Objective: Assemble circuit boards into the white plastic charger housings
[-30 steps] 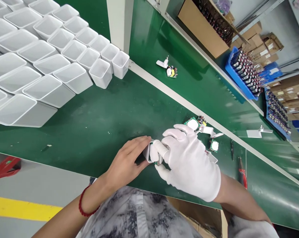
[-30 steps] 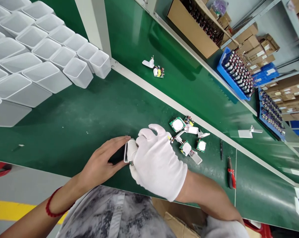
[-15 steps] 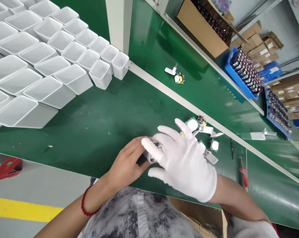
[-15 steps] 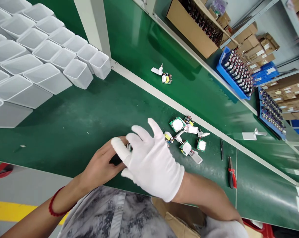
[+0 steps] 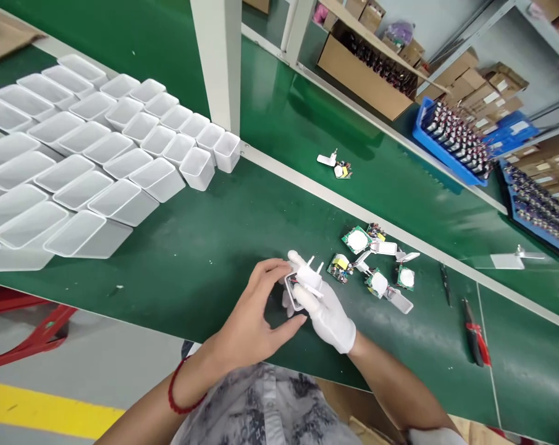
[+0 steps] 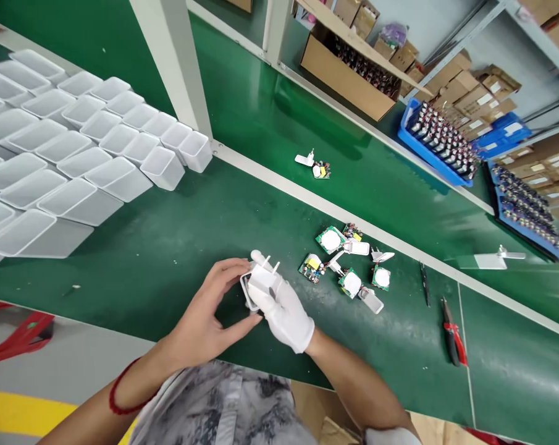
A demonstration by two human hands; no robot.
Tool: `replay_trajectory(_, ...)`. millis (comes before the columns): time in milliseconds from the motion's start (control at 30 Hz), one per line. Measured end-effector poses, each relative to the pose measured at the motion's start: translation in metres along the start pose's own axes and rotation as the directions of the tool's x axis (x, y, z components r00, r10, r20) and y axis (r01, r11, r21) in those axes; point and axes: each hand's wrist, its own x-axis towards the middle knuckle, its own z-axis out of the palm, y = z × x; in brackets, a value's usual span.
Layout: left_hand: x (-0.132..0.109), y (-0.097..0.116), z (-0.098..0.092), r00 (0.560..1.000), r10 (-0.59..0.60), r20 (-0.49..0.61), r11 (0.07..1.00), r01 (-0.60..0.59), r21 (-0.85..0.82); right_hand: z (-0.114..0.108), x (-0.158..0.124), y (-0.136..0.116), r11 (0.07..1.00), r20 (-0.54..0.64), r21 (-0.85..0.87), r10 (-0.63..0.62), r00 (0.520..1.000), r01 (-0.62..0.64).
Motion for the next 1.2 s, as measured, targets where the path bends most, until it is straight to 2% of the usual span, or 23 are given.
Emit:
replay_trajectory(100, 0.005, 0.002, -0.01, 0.984, -0.158, 0.083, 0.982, 0.166, -0.096, -0.001, 0.003, 0.008, 0.978, 0.014, 0.208, 0.01, 1.0, -0.013)
replay_trajectory(200, 0.01, 0.005, -0.011, 0.945, -0.303, 0.125, 0.94, 0.318, -0.122, -0.001, 0.005, 0.015, 0.906, 0.059, 0.421, 0.02, 0.998, -0.043)
replay_trajectory(333, 0.012, 0.005, -0.001, 0.929, -0.367, 0.048, 0.922, 0.37, -0.111, 0.001, 0.007, 0.017, 0.84, 0.047, 0.542, -0.002, 0.999, -0.024)
replay_trajectory(433, 0.014, 0.003, 0.003, 0.909, -0.416, 0.011, 0.903, 0.414, -0.113, -0.003, 0.008, 0.012, 0.82, 0.118, 0.564, 0.044, 0.992, -0.104)
replay_trajectory(533, 0.018, 0.003, 0.002, 0.902, -0.431, -0.004, 0.898, 0.429, -0.095, -0.01, 0.009, 0.007, 0.801, 0.202, 0.58, 0.033, 0.979, -0.147)
replay_trajectory(633, 0.022, 0.006, -0.001, 0.904, -0.428, -0.021, 0.902, 0.425, -0.07, -0.013, 0.011, 0.006, 0.784, 0.227, 0.6, 0.023, 0.974, -0.159)
replay_trajectory(733, 0.021, 0.01, -0.002, 0.908, -0.416, -0.038, 0.909, 0.414, -0.054, -0.009, 0.012, 0.009, 0.756, 0.198, 0.641, 0.008, 0.98, -0.135)
replay_trajectory(933, 0.017, 0.014, 0.002, 0.947, -0.306, -0.101, 0.95, 0.31, 0.026, 0.0, 0.007, 0.013, 0.745, 0.12, 0.661, 0.007, 0.993, -0.085)
replay_trajectory(1033, 0.018, 0.012, 0.002, 0.939, -0.332, -0.088, 0.942, 0.335, 0.02, -0.001, 0.007, 0.016, 0.747, 0.133, 0.658, 0.011, 0.991, -0.097)
replay_trajectory(1133, 0.02, 0.011, 0.0, 0.92, -0.388, -0.061, 0.922, 0.388, -0.01, -0.011, 0.009, 0.015, 0.762, 0.204, 0.632, 0.011, 0.979, -0.141)
replay_trajectory(1200, 0.022, 0.012, -0.002, 0.911, -0.406, -0.066, 0.914, 0.406, -0.009, -0.019, 0.008, 0.01, 0.819, 0.203, 0.566, -0.029, 0.979, -0.093)
